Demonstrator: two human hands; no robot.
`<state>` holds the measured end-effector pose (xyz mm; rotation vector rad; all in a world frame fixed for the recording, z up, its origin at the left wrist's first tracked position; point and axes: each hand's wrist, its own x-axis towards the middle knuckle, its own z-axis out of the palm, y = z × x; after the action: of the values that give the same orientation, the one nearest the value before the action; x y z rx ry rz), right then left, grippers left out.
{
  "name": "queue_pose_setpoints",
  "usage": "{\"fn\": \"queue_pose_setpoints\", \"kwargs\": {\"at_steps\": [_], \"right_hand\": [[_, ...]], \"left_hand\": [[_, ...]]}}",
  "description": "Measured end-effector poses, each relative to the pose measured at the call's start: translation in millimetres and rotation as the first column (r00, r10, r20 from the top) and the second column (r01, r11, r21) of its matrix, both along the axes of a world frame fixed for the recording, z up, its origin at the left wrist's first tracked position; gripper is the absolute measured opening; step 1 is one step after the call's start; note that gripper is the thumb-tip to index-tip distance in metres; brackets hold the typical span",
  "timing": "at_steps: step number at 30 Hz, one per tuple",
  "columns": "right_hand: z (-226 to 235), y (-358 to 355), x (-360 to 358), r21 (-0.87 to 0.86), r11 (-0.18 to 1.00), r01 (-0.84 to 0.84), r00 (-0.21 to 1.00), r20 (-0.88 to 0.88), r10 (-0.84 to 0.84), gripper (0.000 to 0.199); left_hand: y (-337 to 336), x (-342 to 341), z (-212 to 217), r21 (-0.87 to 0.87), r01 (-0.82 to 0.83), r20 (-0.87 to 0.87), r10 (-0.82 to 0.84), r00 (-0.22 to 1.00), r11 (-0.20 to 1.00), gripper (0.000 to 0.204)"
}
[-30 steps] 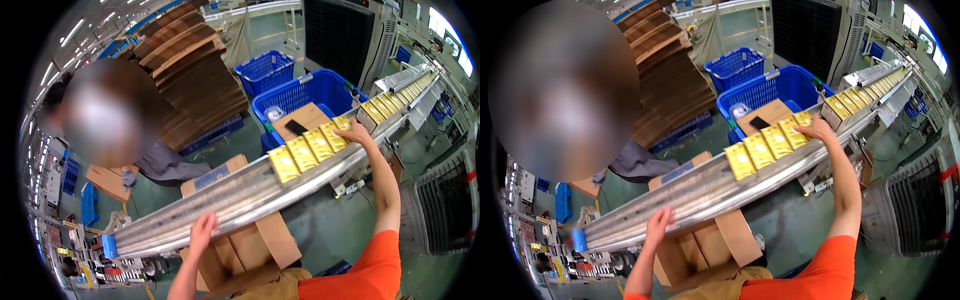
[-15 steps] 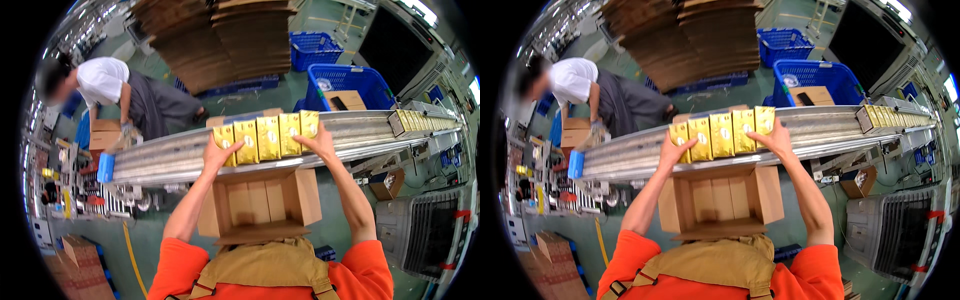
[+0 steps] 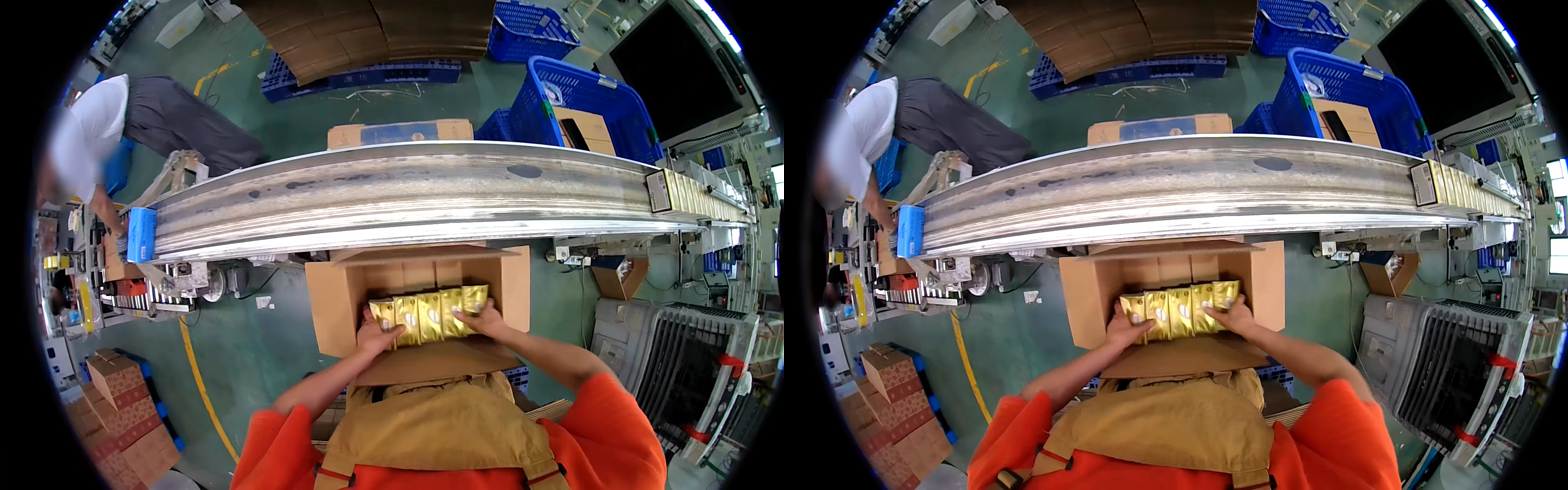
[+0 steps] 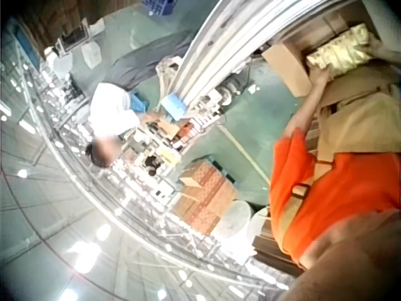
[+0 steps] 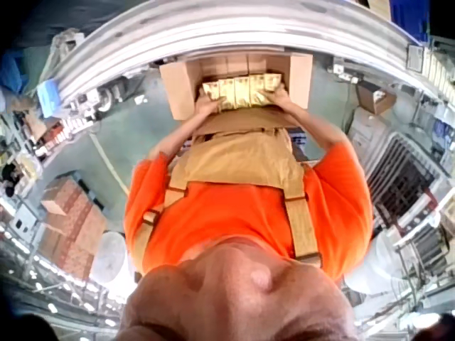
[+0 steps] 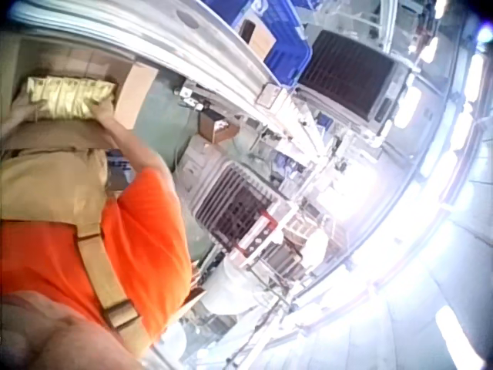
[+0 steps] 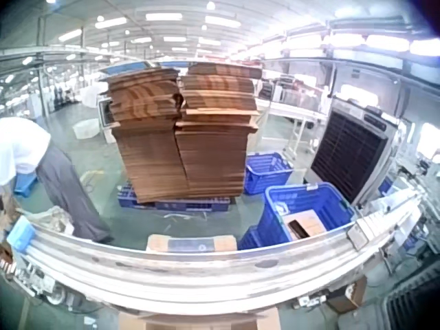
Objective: The person picks up gold-colored packages from a conveyor belt and arranges them into a cardboard box before moving the filled box to a nearby packing machine.
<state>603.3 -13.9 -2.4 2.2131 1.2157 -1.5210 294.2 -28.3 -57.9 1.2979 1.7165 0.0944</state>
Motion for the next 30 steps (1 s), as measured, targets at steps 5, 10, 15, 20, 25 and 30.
{"fn": "queue_pose_setpoints", "kwargs": {"at_steps": [5,10,15,20,25,30], "right_hand": [[-162.3,-16.5,-7.9,0.174,0.759,-0.627,0.755,0.374,0.538,0.029],[-77.6,15.7,-46.4,-0.030,0.664,-0.747,0.660,0.084,0.747,0.026],[-88.9,6.6,-37.4,0.058,0.598,-0.799,0.597,-0.045,0.801,0.076],[-12.7,24.3,-27.3,0.565,0.574,-0.593,0.624,-0.128,0.771,0.044],[99.9,28.9,58.3,0.808,0.583,0.090,0.944,-0.255,0.208,0.030],[153.0,35.2,205.2,0.949,0.248,0.196,0.948,-0.118,-0.297,0.015]], "left_hand": [[12.1,10.3,-73.0,-0.121,0.103,-0.334,-0.139,0.933,0.987,0.094],[34.5,8.8,-57.7,-0.310,0.505,-0.464,-0.592,0.659,0.806,0.023],[33.3,-6.3,-36.2,-0.158,0.827,-0.161,-0.841,0.517,0.539,0.064],[51.2,-15.4,-14.9,-0.295,0.712,-0.061,-0.756,0.651,0.637,0.062],[51.0,59.1,-14.8,0.354,0.935,-0.244,-0.962,0.126,0.033,0.048],[56.8,101.5,-36.5,0.071,0.995,-0.332,-0.942,-0.043,-0.071,0.060]]}}
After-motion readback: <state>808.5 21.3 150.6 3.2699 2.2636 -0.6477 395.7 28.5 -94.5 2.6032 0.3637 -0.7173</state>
